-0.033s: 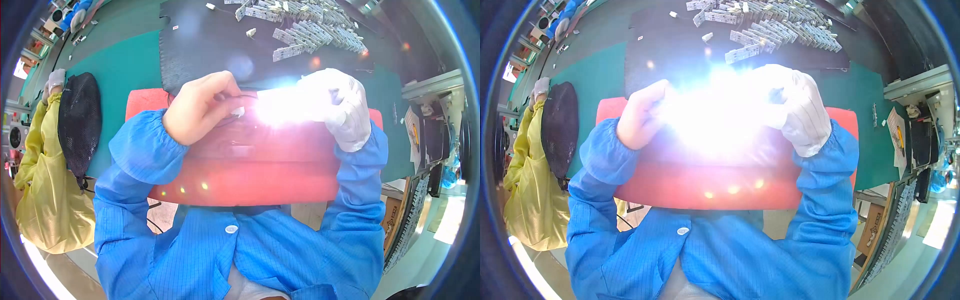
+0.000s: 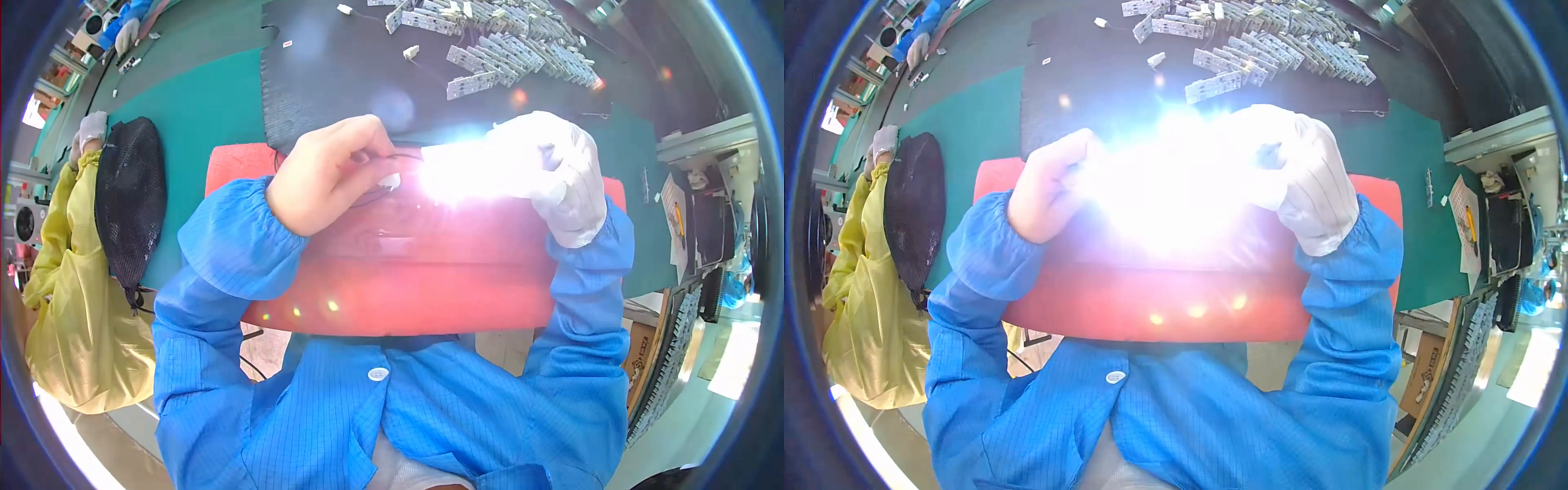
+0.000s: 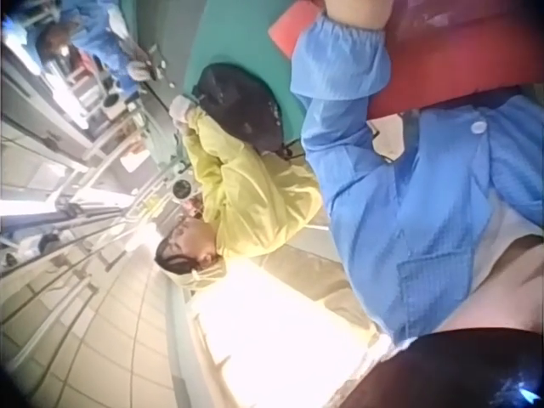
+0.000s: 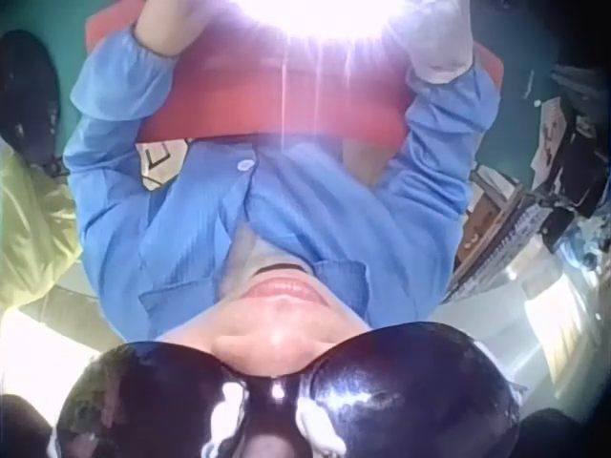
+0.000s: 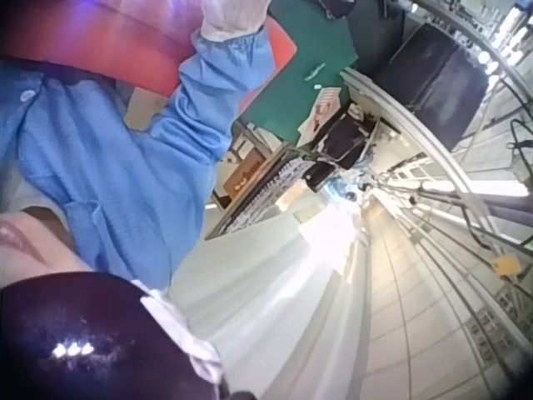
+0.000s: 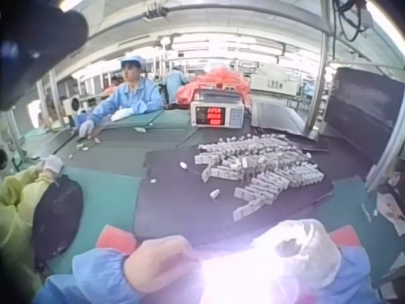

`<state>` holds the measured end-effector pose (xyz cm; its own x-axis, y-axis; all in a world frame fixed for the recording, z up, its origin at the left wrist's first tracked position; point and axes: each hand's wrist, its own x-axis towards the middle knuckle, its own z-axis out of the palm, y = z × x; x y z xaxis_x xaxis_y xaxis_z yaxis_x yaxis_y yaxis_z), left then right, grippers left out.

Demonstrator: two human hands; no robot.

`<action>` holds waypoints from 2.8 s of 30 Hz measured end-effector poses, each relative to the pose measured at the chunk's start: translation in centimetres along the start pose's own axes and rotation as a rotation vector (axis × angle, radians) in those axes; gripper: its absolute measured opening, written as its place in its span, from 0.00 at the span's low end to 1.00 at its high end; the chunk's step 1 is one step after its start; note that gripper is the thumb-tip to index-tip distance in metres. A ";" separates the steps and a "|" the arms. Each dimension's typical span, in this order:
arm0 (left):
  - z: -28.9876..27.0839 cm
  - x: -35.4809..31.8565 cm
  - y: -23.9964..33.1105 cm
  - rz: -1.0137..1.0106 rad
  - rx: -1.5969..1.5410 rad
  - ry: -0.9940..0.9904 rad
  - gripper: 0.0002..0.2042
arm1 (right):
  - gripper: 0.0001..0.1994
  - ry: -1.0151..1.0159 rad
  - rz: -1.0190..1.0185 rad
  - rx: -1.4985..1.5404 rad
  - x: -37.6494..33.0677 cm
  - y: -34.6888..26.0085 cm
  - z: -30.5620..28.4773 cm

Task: Testing the functionality of printed circuit boards by connecting them to a testing jig and observing the light output.

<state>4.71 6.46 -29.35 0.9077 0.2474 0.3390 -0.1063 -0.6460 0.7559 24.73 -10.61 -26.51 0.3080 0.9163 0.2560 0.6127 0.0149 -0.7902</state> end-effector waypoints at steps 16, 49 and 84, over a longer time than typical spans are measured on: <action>1.2 0.4 -1.2 0.241 0.253 0.162 0.07 | 0.27 -0.027 0.274 0.255 1.0 2.6 1.7; -0.3 0.0 1.4 -0.166 -0.511 0.198 0.05 | 0.20 0.090 0.588 0.587 -0.7 -1.5 1.1; 0.1 1.0 -1.4 -0.398 -0.746 0.194 0.08 | 0.21 0.016 0.424 0.929 1.8 -0.2 2.0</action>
<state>5.84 7.58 -30.15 0.8561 0.5167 0.0097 -0.0958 0.1402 0.9855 23.76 -8.16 -26.99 0.3822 0.9129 -0.1435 -0.3538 0.0011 -0.9353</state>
